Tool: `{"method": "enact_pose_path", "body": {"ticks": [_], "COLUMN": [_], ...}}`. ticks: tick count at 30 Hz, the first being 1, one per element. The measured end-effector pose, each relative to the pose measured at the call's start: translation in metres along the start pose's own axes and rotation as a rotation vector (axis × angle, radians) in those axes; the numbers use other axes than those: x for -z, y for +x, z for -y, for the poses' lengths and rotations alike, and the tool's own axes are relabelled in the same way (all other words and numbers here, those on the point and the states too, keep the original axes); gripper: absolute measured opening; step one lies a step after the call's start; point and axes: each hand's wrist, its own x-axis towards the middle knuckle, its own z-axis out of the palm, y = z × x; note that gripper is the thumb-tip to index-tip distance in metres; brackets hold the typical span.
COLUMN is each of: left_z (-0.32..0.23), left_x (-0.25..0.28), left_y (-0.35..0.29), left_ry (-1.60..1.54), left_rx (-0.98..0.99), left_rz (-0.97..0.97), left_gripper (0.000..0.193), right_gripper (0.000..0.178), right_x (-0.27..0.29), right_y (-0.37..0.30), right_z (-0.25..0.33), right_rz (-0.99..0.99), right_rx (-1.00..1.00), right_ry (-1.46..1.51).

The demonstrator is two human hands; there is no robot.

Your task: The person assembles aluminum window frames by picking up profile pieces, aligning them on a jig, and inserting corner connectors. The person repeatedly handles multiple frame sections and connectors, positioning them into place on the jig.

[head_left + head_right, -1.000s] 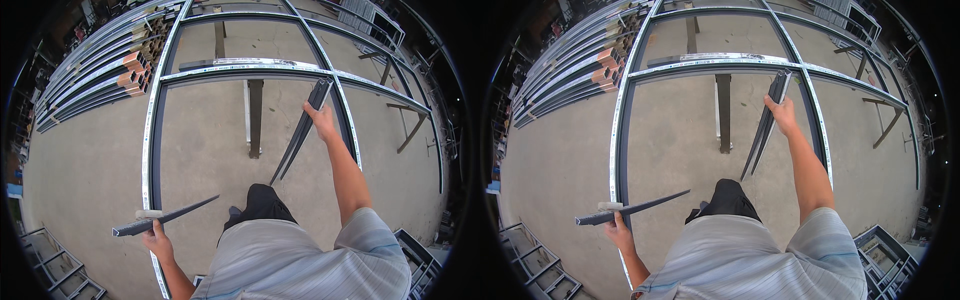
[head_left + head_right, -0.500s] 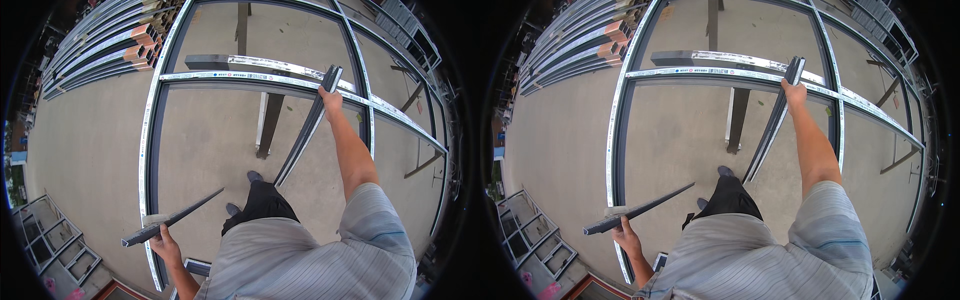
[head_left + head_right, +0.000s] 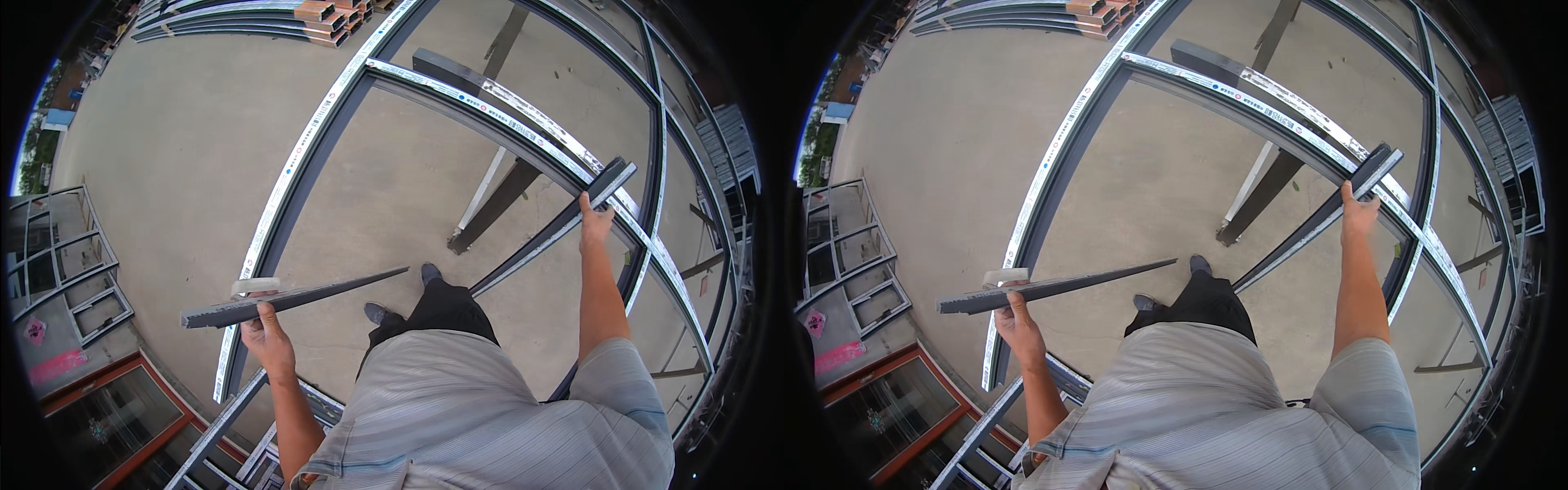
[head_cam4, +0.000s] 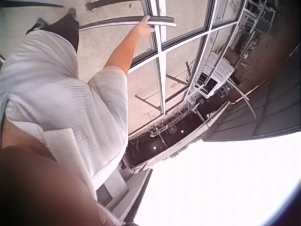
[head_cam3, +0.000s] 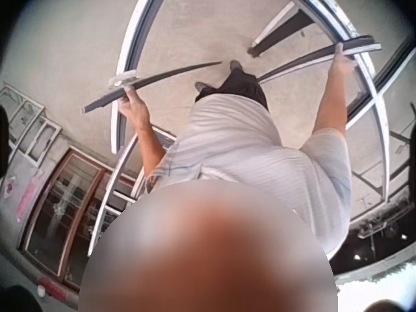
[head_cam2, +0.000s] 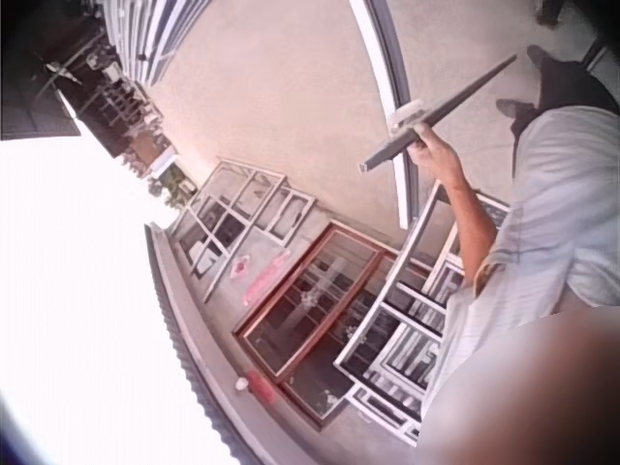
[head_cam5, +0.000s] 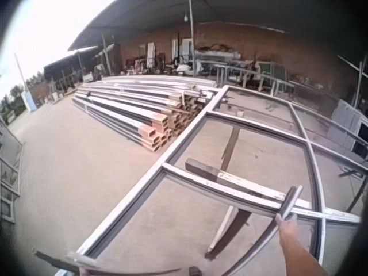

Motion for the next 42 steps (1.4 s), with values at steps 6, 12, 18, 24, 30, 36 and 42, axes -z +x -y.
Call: {"method": "enact_pose_path", "body": {"ticks": [6, 12, 18, 24, 30, 36, 42], "left_z": [0.027, 0.007, -0.011, 0.001, 0.06, 0.075, 0.136], "left_x": [0.05, 0.113, 0.201, 0.265, 0.328, 0.332, 0.323], "left_y": [0.001, 0.005, -0.012, -0.039, -0.069, -0.078, -0.107], "left_ry": [-0.232, -0.605, -0.894, -1.172, -1.394, -1.035, -0.818], "left_rx": [0.023, -0.012, -0.118, -0.172, -0.313, 0.0, 0.336], "left_rz": [-0.166, -0.292, -0.384, -0.411, -0.338, -0.801, -0.829], "left_gripper": [0.044, 0.045, 0.048, 0.044, 0.065, 0.062, 0.03], "right_gripper": [0.083, 0.049, 0.06, 0.075, 0.02, 0.019, 0.039], "right_x": [-0.03, -0.112, -0.143, -0.113, -0.122, -0.116, -0.103], "right_y": [-0.073, -0.27, -0.444, -0.509, -0.535, -0.547, -0.534], "right_z": [-0.023, -0.013, 0.064, 0.104, 0.099, 0.109, 0.144], "right_rz": [-0.254, 0.827, 1.309, 1.776, 1.805, 1.245, 1.09], "right_rx": [0.096, -0.058, 0.549, 1.265, 1.213, 1.566, 1.727], "right_ry": [-0.123, 0.145, -0.196, -0.367, -0.449, -0.343, -0.217]}}
